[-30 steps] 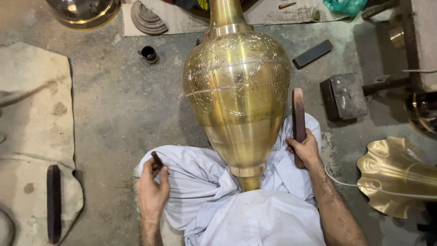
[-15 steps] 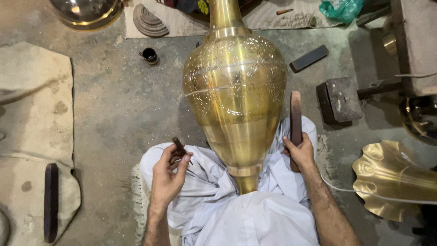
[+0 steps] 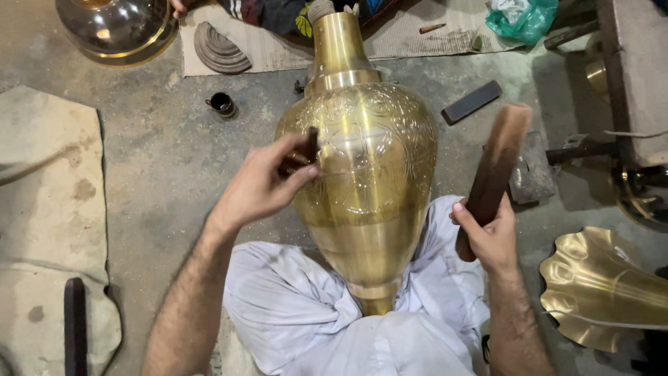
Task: The person sits cross-legged on the floor holding a large brass vase between their legs and engraves decorative patterns into its surface. They hold a small chisel against the brass with one hand and strike it with a wooden mallet held in the other hand, repositioning the chisel repeatedly to work different areas of the pattern.
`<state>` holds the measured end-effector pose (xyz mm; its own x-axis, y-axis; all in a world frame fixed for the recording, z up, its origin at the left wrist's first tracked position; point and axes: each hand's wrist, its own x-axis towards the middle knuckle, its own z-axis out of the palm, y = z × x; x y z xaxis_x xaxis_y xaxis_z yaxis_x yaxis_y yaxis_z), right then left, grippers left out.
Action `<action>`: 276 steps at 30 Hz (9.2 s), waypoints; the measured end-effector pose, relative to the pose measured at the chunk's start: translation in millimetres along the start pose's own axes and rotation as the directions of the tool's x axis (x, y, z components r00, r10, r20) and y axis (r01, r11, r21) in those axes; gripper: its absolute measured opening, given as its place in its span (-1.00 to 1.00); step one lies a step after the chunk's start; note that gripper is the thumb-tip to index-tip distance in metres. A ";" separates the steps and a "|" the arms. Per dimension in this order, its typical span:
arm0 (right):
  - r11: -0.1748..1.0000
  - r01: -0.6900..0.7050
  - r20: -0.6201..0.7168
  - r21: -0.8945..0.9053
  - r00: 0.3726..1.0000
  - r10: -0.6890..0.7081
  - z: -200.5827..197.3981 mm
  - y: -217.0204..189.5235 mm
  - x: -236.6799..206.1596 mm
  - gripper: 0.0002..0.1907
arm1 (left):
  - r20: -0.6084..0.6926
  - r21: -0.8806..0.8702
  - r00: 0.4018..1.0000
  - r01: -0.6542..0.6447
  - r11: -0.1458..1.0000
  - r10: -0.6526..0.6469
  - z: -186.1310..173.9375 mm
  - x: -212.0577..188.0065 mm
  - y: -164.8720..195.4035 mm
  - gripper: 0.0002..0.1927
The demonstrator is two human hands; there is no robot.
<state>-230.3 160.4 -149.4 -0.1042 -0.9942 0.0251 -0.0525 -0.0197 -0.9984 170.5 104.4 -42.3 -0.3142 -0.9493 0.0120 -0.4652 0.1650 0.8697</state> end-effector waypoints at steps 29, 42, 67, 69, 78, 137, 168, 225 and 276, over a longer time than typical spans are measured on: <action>0.687 0.107 -0.074 -0.718 0.971 -0.228 13.3 -52.4 67.4 -0.56 | 0.798 -0.354 0.388 -0.318 0.879 0.462 10.5 218.6 -4.3 -0.54; 0.778 0.231 0.000 -0.585 0.959 -0.284 26.3 -65.8 78.0 -0.60 | 0.848 -0.293 0.363 -0.287 0.912 0.387 12.8 221.6 1.2 -0.51; 0.941 0.255 0.010 -0.221 0.966 -0.259 34.9 -74.6 109.8 -0.68 | 0.689 -0.334 0.530 -0.375 0.865 0.495 3.0 203.2 -15.1 -0.51; 0.704 0.360 0.190 -0.613 0.931 -0.310 28.8 -75.0 111.5 -0.59 | 0.681 -0.333 0.518 -0.410 0.849 0.517 2.8 203.9 -16.9 -0.52; 0.681 0.331 0.209 -0.653 0.943 -0.258 16.2 -65.3 123.7 -0.60 | 0.709 -0.248 0.558 -0.374 0.894 0.430 4.5 198.0 -20.3 -0.57; 0.812 0.385 0.255 -0.439 0.920 -0.298 23.5 -82.1 142.5 -0.72 | 0.566 -0.190 0.707 -0.389 0.902 0.424 -8.1 162.8 -32.9 -0.51; 0.607 0.426 0.481 -0.670 0.873 -0.082 55.2 -120.7 162.7 -0.71 | 0.370 -0.154 0.810 -0.430 0.890 0.455 -11.6 134.6 -47.0 -0.68; 0.039 0.823 0.823 -0.567 0.563 0.074 250.8 -247.3 218.2 -0.59 | -0.343 -0.797 0.893 -0.112 0.593 -0.291 71.0 50.8 -46.9 -0.58; -0.045 0.847 0.844 -0.529 0.531 0.074 230.7 -264.6 200.3 -0.70 | -0.437 -0.731 0.819 -0.081 0.677 -0.373 84.7 40.6 -32.6 -0.68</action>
<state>-8.1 -57.8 108.3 0.7791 -0.6184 -0.1031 -0.6115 -0.7858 0.0926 102.8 83.1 -111.9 0.2777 -0.9555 -0.0993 0.3158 -0.0068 0.9488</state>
